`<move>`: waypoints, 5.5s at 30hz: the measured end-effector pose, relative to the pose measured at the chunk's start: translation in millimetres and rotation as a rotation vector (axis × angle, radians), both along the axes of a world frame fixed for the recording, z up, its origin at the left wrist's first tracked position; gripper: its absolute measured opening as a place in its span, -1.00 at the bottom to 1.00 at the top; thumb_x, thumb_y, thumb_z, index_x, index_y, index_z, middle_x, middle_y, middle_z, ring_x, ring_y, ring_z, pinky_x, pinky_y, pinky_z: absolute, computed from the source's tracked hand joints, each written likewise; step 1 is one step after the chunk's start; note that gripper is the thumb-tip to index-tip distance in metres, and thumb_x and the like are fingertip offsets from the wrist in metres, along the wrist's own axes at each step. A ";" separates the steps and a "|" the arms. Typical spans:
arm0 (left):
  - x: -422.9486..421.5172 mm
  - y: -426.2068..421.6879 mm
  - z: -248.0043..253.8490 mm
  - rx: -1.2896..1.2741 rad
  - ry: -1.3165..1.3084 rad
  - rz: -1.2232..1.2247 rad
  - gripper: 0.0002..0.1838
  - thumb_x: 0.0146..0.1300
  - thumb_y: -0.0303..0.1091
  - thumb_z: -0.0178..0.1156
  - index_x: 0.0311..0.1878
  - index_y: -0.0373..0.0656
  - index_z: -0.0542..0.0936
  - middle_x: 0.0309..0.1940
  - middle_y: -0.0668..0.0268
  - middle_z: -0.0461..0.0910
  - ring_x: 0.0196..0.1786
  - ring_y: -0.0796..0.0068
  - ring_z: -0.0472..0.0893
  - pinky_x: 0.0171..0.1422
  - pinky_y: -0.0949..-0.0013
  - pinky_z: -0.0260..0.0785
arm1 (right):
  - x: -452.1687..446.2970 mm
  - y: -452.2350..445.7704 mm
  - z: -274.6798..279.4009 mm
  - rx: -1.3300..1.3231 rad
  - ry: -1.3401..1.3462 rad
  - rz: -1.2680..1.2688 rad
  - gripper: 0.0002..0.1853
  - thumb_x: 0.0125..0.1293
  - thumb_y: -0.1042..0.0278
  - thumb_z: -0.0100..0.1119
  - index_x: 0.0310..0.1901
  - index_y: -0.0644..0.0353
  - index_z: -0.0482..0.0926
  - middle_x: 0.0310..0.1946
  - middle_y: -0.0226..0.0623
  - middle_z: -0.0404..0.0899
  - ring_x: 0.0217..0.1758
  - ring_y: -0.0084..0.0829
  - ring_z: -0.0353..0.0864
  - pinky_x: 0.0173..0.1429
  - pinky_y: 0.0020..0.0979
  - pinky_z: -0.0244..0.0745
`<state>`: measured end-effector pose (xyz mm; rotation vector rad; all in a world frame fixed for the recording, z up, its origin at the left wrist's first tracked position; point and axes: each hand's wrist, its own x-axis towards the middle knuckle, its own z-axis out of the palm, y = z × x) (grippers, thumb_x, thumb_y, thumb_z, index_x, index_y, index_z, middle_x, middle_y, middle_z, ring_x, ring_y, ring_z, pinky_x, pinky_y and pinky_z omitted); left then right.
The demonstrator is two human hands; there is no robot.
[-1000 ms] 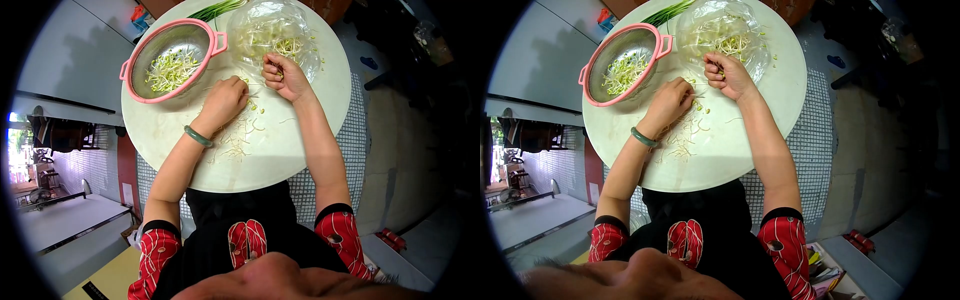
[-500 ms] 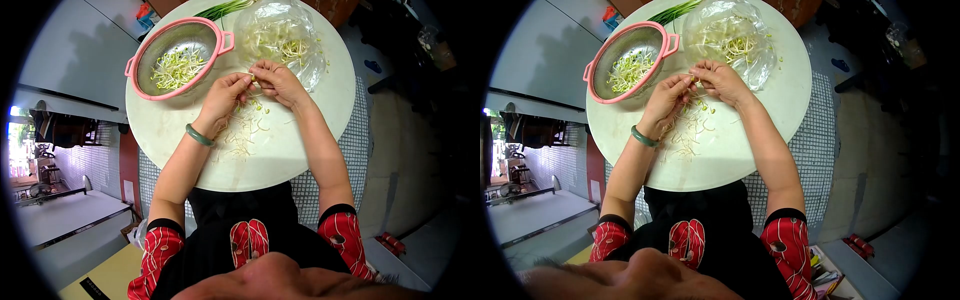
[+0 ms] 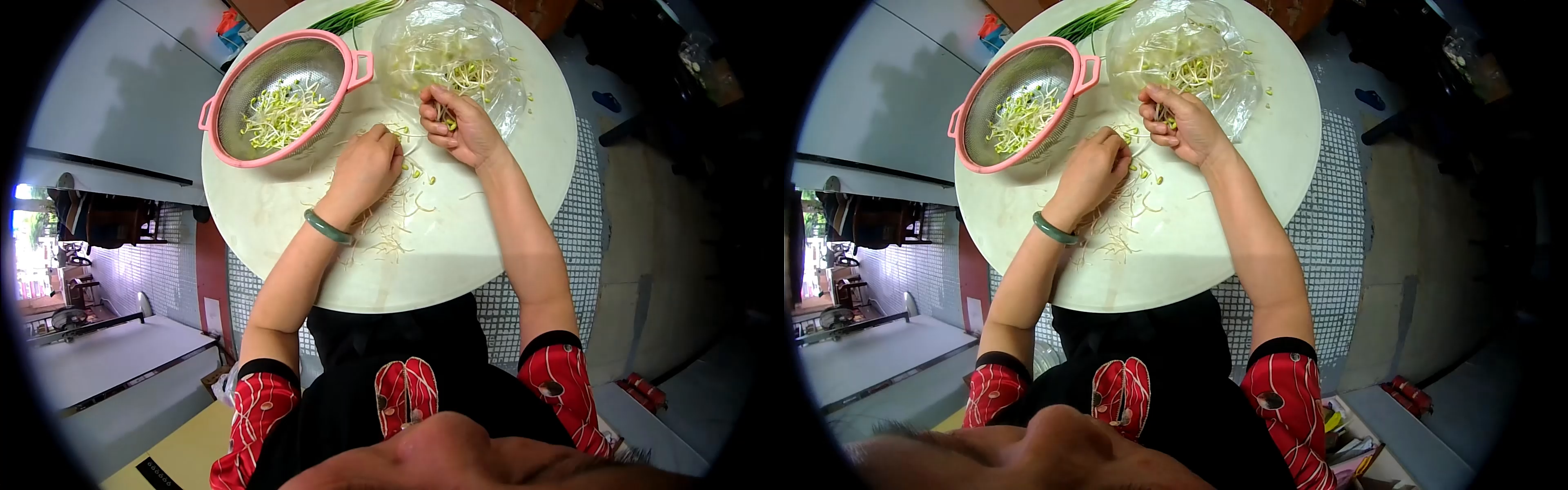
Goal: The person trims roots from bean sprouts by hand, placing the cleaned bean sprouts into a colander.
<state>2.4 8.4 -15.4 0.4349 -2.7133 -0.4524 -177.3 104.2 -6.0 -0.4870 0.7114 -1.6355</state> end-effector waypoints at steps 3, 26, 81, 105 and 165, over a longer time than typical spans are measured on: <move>5.1 -4.5 7.1 0.122 0.027 0.068 -0.88 0.17 -0.41 0.24 -0.29 -0.24 0.55 -0.26 0.14 0.55 -0.23 0.08 0.58 -0.13 0.15 0.42 | -0.9 -0.7 -1.2 -0.010 0.013 -0.002 -0.79 0.47 0.21 0.06 -0.16 0.19 0.47 -0.44 -0.43 0.41 -0.57 -0.72 0.24 -0.67 -0.71 0.04; 17.5 -14.3 4.6 1.477 0.389 0.060 -0.75 0.36 -0.52 0.18 0.04 -0.25 0.41 -0.28 0.29 0.63 -0.29 0.58 0.60 -0.14 0.55 0.48 | 19.1 -5.7 -2.3 0.244 0.279 0.127 -0.82 0.40 0.31 0.19 -0.10 0.22 0.52 -0.61 -0.65 0.24 -0.65 -0.81 0.08 -0.65 -0.69 -0.09; 9.7 10.2 23.3 1.323 0.180 0.049 -0.79 0.38 -0.35 0.17 -0.01 -0.25 0.56 -0.38 0.45 0.52 -0.41 0.72 0.40 -0.29 0.63 0.26 | 17.7 -4.0 2.9 0.155 0.159 0.052 -0.82 0.42 0.34 0.18 -0.05 0.21 0.56 -0.56 -0.65 0.23 -0.63 -0.81 0.05 -0.65 -0.71 -0.09; 18.4 0.0 19.4 0.485 -0.145 -0.008 -0.84 0.24 -0.32 0.18 -0.24 -0.22 0.60 -0.48 0.25 0.56 -0.43 0.34 0.56 -0.34 0.32 0.37 | 8.6 -3.6 -0.7 -0.144 -0.076 0.050 -0.79 0.46 0.21 -0.07 -0.30 0.11 0.40 -0.51 -0.50 0.27 -0.62 -0.70 0.12 -0.65 -0.66 -0.01; 20.7 -22.1 7.1 1.718 0.389 0.081 -0.65 0.40 -0.51 0.11 0.22 -0.27 0.39 -0.30 0.32 0.58 -0.27 0.52 0.62 -0.18 0.49 0.53 | 4.3 -3.2 -3.3 0.170 0.078 0.018 -0.87 0.42 0.29 0.04 -0.18 0.15 0.47 -0.41 -0.45 0.40 -0.56 -0.71 0.21 -0.64 -0.67 0.05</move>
